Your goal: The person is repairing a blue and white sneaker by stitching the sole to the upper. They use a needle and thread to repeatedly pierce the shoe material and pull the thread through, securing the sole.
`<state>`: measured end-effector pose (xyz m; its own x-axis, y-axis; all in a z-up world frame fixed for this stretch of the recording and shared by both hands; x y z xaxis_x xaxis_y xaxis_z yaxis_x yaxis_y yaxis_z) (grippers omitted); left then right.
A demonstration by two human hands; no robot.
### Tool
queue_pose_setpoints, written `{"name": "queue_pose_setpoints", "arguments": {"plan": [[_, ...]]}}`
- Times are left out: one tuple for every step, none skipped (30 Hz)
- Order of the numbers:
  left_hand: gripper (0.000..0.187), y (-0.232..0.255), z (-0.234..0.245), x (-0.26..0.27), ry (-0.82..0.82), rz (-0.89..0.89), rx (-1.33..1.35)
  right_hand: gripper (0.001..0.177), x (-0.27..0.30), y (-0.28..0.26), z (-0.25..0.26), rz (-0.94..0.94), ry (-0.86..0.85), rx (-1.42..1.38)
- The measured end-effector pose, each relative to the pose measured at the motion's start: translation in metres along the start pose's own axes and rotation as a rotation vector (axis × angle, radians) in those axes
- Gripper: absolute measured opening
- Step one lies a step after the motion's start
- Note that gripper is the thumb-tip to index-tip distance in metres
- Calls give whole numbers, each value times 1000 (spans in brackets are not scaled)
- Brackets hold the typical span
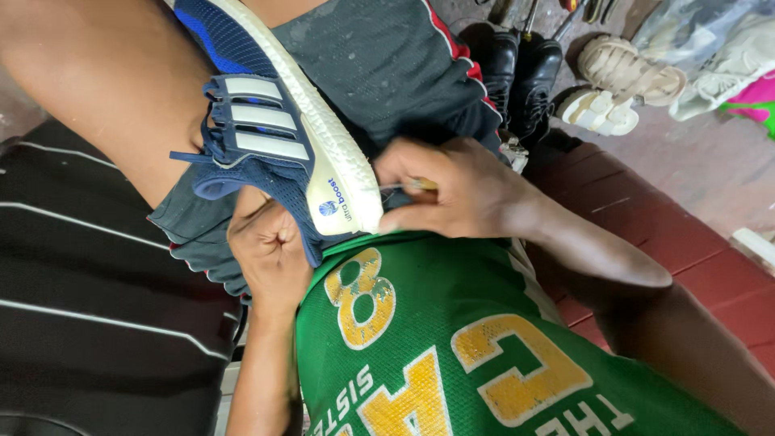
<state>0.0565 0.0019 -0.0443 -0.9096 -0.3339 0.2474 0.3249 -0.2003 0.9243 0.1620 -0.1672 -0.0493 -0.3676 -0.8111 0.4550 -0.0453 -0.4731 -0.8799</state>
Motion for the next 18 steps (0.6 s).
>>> {"name": "queue_pose_setpoints", "arguments": {"plan": [[30, 2, -1, 0, 37, 2, 22, 33, 2, 6, -1, 4, -47, -11], [33, 4, -2, 0, 59, 3, 51, 18, 7, 10, 0, 11, -70, -28], [36, 3, -3, 0, 82, 4, 81, 17, 10, 11, 4, 47, -61, -56], [39, 1, -3, 3, 111, 9, 110, 17, 13, 11, 7, 83, -60, -85], [42, -3, -2, 7, 139, 15, 139, 18, 17, 10, 8, 120, -58, -113], [45, -6, 0, 9, 172, 15, 163, 17, 18, 12, 11, 114, -31, -132], [42, -13, 0, 10, 159, 71, 172, 16, 21, 13, 13, 108, -3, -151], [38, -20, 3, 10, 143, 126, 179, 16, 23, 15, 16, 103, 27, -172], [36, -25, 3, 9, 127, 181, 187, 15, 25, 16, 19, 108, 46, -168], [27, -25, -1, 8, 50, 224, 241, 15, 27, 18, 23, 110, 66, -169], [20, -22, -2, 6, -27, 268, 294, 15, 29, 20, 26, 111, 87, -170], [16, -18, -4, 4, -102, 311, 345, 17, 29, 23, 28, 107, 102, -234], [15, -11, -4, -1, -142, 294, 310, 19, 29, 27, 29, 101, 118, -298], [15, -6, -4, -5, -179, 279, 275, 22, 28, 30, 29, 97, 130, -362], [15, -1, -5, -7, -216, 263, 240, 22, 27, 31, 29, 118, 139, -472], [13, -1, -4, -8, -227, 266, 167, 22, 25, 32, 30, 142, 150, -577], [12, -2, -2, -8, -237, 269, 93, 22, 24, 33, 31, 165, 160, -683], [10, -6, -1, -6, -253, 278, 22, 22, 25, 32, 30, 186, 164, -761]]}}
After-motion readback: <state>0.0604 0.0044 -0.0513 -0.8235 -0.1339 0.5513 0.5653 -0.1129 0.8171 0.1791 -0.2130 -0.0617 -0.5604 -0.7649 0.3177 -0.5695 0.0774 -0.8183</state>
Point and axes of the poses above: each hand's wrist, its own x-axis away from the middle knuckle, its own z-axis out of the back of the hand, y = z × x, the point moved 9 cm from there along -x, towards the middle knuckle, and after that the axes turned 1 degree about x, right-handed, at the moved point
